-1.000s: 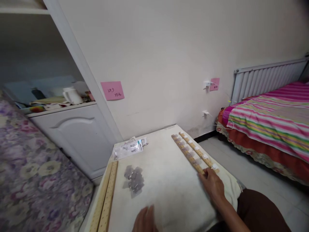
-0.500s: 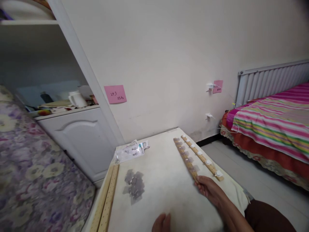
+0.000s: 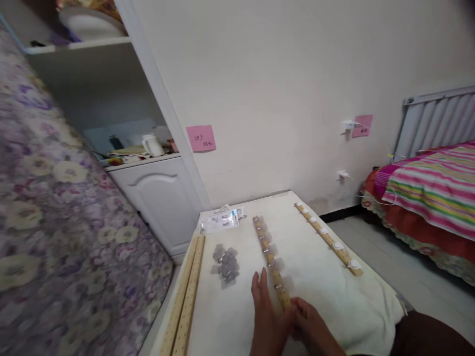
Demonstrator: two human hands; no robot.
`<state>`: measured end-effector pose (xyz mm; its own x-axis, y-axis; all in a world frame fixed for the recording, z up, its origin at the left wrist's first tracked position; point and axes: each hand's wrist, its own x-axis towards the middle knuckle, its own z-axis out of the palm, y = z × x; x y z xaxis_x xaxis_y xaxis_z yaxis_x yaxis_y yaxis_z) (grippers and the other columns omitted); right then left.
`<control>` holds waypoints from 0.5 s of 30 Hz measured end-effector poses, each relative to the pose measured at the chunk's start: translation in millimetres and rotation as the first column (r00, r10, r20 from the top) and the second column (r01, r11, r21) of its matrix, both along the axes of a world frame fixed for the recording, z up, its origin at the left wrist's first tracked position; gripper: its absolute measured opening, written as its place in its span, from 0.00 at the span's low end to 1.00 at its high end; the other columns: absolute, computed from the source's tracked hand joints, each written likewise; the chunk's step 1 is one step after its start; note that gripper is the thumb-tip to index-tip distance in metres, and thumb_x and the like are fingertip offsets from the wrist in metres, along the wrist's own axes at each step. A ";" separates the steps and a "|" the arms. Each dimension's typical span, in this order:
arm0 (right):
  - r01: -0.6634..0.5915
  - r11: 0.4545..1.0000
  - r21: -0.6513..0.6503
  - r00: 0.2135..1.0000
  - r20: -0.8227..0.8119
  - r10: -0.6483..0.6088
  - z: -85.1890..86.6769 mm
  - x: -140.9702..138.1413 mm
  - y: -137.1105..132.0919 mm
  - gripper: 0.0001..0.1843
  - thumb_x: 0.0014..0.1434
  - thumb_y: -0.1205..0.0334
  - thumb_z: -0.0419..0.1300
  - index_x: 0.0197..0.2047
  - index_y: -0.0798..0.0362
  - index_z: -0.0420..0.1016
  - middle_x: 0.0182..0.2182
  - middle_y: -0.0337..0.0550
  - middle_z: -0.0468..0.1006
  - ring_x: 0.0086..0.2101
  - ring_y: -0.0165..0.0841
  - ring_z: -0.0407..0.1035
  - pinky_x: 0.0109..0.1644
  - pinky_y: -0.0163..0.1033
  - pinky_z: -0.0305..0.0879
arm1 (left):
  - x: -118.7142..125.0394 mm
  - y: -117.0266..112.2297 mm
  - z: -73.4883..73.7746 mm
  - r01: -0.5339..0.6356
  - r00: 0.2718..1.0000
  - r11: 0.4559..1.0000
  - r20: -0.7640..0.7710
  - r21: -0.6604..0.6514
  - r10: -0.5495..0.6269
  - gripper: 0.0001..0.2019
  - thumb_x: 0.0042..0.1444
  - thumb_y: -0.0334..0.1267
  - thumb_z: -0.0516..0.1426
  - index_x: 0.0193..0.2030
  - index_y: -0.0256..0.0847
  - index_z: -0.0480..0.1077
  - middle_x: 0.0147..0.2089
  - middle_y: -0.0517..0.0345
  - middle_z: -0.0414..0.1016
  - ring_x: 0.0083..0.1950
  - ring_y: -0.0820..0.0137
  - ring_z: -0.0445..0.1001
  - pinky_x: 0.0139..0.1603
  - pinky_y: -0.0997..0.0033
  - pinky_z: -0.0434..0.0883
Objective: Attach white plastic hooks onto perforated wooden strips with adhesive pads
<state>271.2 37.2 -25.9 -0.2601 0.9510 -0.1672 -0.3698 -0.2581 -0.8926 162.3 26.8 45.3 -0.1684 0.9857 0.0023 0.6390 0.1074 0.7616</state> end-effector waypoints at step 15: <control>-0.235 0.968 0.085 0.971 0.072 0.229 -9.4 -48.3 -45.8 0.26 0.39 0.38 0.64 0.29 0.53 0.67 0.20 0.34 0.65 0.21 0.26 0.55 0.26 0.33 0.52 | -42.6 -20.3 -15.6 -0.107 0.991 0.989 0.095 0.103 0.097 0.45 0.38 0.27 0.60 0.66 0.42 0.50 0.72 0.59 0.18 0.73 0.60 0.29 0.69 0.69 0.48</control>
